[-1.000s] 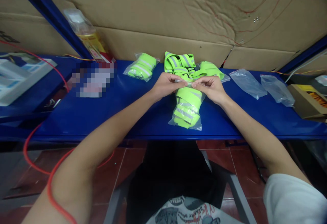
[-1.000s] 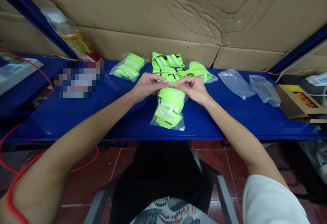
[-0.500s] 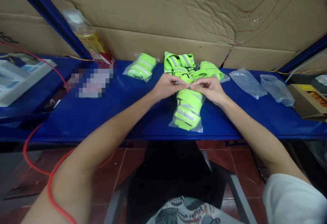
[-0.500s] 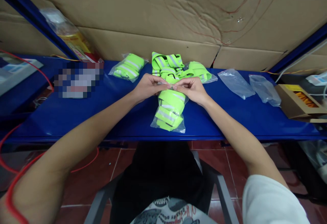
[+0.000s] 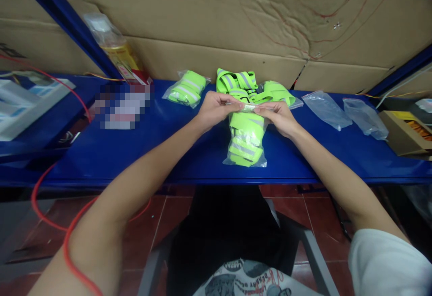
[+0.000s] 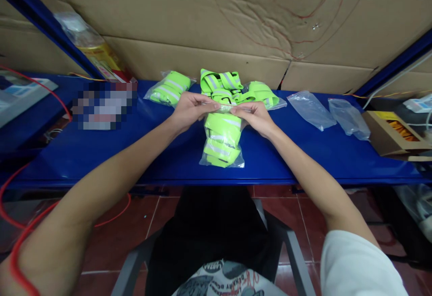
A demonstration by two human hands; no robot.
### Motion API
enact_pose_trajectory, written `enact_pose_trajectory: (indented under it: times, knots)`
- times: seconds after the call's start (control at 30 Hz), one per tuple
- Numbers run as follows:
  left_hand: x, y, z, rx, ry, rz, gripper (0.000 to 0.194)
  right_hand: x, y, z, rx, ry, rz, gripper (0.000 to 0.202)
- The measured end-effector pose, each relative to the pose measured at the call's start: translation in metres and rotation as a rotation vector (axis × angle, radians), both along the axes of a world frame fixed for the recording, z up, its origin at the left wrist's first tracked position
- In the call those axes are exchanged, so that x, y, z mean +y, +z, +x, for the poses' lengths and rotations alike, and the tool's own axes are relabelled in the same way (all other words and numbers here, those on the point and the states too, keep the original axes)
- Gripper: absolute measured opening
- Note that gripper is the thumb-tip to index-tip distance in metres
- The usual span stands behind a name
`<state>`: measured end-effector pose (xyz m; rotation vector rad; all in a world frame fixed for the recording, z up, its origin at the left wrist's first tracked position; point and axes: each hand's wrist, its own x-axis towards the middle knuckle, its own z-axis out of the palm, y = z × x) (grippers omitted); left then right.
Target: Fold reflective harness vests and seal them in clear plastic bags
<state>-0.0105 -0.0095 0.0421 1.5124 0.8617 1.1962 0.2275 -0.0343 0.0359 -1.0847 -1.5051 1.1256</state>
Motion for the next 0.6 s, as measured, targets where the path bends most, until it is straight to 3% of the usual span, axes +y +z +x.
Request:
enact_pose_trajectory:
  times: [0.2, 0.47, 0.6]
  knots:
    - [0.002, 0.009, -0.01, 0.108, -0.094, -0.141, 0.025, -0.004, 0.003, 0.002, -0.02, 0.072, 0.1, 0.032]
    - [0.002, 0.004, -0.014, 0.23, -0.257, -0.085, 0.029, -0.003, 0.0, 0.008, -0.136, 0.14, 0.153, 0.038]
    - [0.002, 0.003, -0.014, 0.23, -0.263, -0.031, 0.032, -0.003, -0.001, 0.007, -0.138, 0.144, 0.141, 0.04]
